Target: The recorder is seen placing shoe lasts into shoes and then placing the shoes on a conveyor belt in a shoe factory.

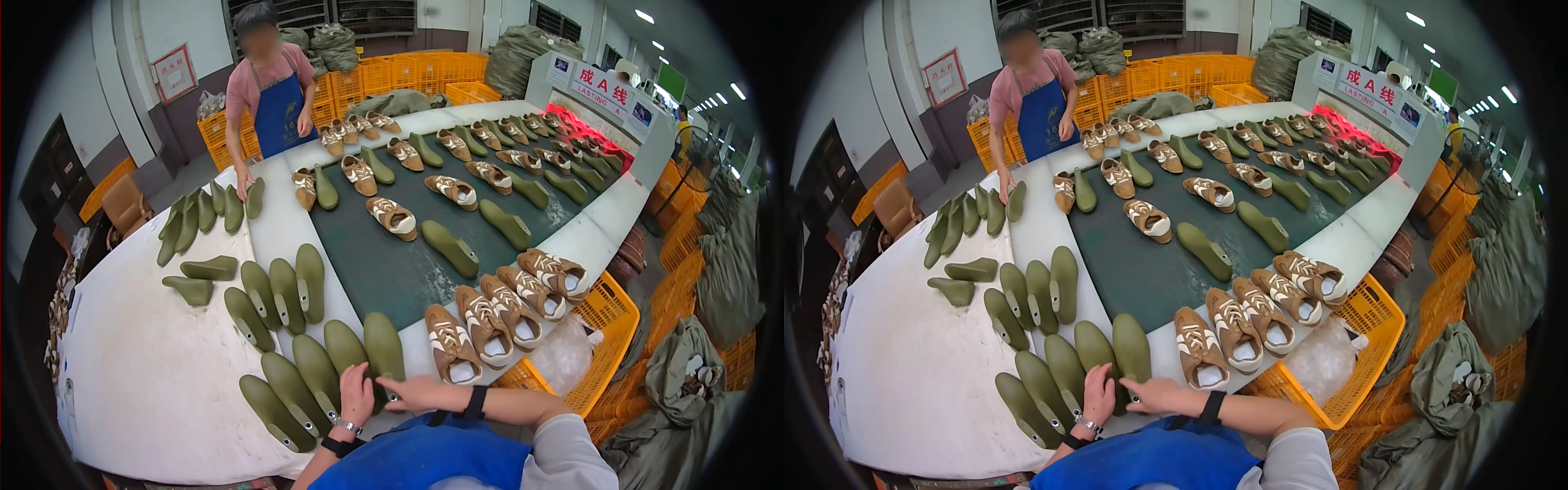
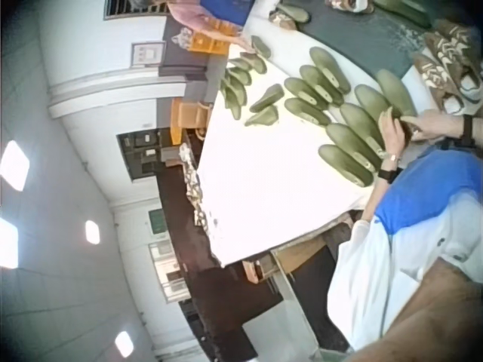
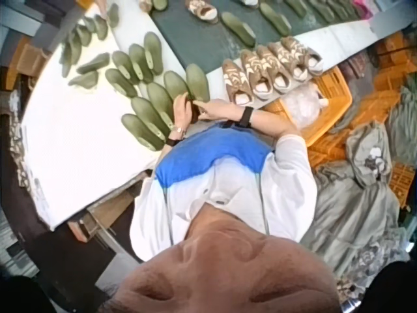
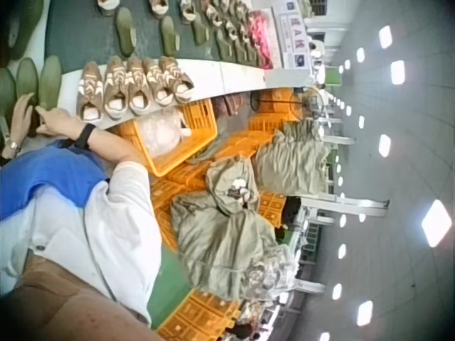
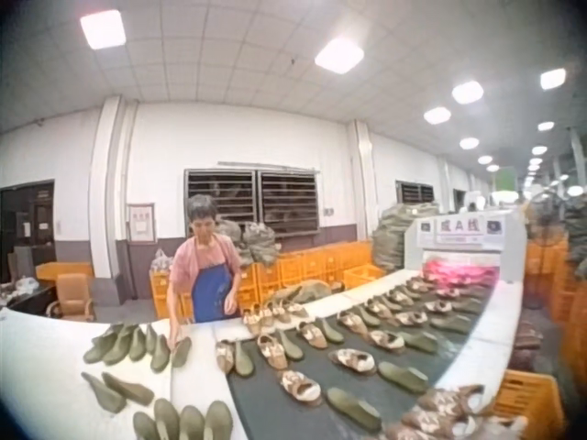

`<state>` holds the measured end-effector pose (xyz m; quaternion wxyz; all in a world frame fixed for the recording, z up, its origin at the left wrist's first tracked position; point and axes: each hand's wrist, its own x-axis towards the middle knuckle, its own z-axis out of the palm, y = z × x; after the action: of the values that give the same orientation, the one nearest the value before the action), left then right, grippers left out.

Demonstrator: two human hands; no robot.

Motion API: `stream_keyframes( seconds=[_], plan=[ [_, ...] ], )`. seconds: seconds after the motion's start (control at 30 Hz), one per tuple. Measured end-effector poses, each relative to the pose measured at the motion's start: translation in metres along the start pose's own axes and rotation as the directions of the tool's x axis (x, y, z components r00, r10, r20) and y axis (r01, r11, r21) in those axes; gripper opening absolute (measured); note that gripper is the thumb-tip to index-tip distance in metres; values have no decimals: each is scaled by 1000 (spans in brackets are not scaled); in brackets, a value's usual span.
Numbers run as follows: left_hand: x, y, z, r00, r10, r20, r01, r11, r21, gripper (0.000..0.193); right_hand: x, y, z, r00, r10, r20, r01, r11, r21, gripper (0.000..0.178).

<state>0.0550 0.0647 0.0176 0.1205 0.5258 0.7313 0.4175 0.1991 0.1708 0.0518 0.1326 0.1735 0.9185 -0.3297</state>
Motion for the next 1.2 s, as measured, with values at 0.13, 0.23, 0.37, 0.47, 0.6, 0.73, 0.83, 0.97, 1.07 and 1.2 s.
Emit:
stream_keyframes(
  seconds=[0.13, 0.23, 0.37, 0.47, 0.6, 0.73, 0.83, 0.97, 1.07, 1.2],
  plan=[
    [-9, -13, -11, 990, 111, 85, -121, 985, 124, 38, 28, -1, 19, 997, -1, -76, -4, 998, -56, 41],
    [-10, -7, -17, 977, 138, 165, -171, 963, 206, 45, 59, 15, 4, 974, -26, -224, 9, 997, -73, 28],
    [-12, -8, -16, 976, 135, 174, -178, 947, 268, 42, 125, 48, -64, 943, 54, -328, -132, 966, -221, 32],
    [-14, -9, -14, 977, 113, 180, -163, 940, 298, 40, 171, 86, -83, 969, 197, -152, -238, 913, -333, 43],
    [-14, -8, -17, 981, 89, 170, -142, 931, 337, 40, 205, 97, -80, 921, 281, -270, -370, 848, -379, 39],
    [-9, -6, -14, 977, 99, 186, -159, 928, 338, 40, 205, 110, -77, 885, 339, -318, -441, 830, -343, 40],
    [-7, -5, -7, 968, 155, 196, -214, 919, 331, 41, 184, 126, -73, 882, 267, -388, -373, 899, -228, 33],
    [-19, -11, -13, 964, 194, 180, -251, 891, 379, 41, 165, 92, -96, 970, 46, -240, -106, 964, -244, 21],
    [-18, -10, -16, 964, 195, 182, -248, 908, 338, 39, 111, 77, -111, 994, 4, -110, -27, 978, -207, 20],
    [-11, -9, -6, 937, 270, 223, -336, 874, 350, 38, -17, 86, -83, 999, 48, -18, -51, 967, -251, 24]
  ],
)
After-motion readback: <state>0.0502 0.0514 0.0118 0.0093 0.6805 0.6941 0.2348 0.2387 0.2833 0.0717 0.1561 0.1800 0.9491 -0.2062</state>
